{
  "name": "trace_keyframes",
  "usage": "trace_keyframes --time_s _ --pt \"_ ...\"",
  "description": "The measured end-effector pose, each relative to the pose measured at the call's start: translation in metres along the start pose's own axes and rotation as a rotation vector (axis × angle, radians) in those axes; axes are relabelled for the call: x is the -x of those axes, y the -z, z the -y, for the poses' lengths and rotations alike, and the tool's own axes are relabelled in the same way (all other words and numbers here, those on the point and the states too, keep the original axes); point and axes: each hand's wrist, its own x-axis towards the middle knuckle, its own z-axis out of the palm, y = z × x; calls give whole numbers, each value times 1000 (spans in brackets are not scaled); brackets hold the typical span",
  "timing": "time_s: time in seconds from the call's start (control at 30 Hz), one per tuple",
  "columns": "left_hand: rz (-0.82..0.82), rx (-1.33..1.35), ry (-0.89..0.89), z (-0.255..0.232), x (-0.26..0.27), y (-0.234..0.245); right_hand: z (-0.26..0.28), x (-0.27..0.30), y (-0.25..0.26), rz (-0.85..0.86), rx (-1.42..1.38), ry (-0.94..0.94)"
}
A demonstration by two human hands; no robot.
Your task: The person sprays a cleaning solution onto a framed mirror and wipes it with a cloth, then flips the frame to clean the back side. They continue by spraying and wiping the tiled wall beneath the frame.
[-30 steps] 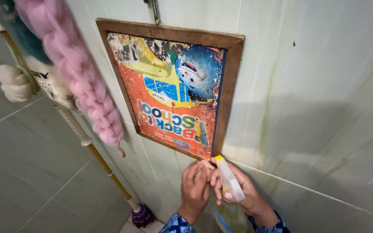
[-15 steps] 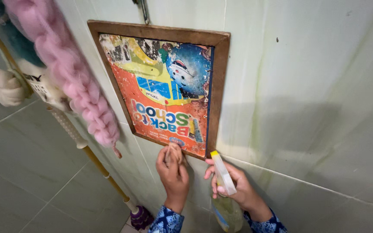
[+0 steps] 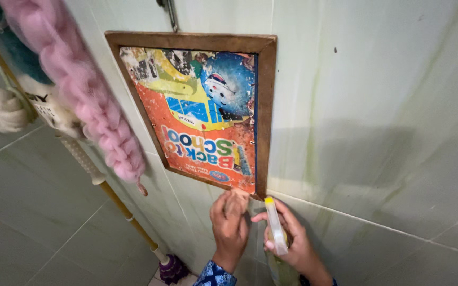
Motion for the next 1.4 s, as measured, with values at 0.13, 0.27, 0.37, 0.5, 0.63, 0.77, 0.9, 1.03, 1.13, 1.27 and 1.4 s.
trace_keyframes --time_s 0.13,0.27,0.37,0.5,0.63,0.77,0.9,1.03,1.13,1.27,1.4 --pt "61 27 -71 -3 4 -1 14 4 -8 -28 120 53" --pt "18 54 -14 2 4 0 32 6 -13 -1 363 53" --pt "-96 44 107 14 9 4 36 -8 -25 45 366 100" --pt "-400 219 438 51 13 17 40 -22 -45 133 310 -4" --pt "-662 678 834 87 0 48 42 -34 -69 226 227 -35" --pt "-750 788 762 93 -44 79 37 -62 -86 261 82 -5" --pt "-647 401 522 92 -98 90 40 -90 -105 260 61 48" --pt "-570 387 272 85 -143 91 41 -117 -127 259 68 69" --pt "-552 491 213 88 -186 96 48 -145 -135 214 -38 172" --pt "-479 427 6 86 -258 114 60 -169 -130 338 -153 94" --pt "-439 -24 -239 70 -311 131 58 -172 -124 379 -151 65"
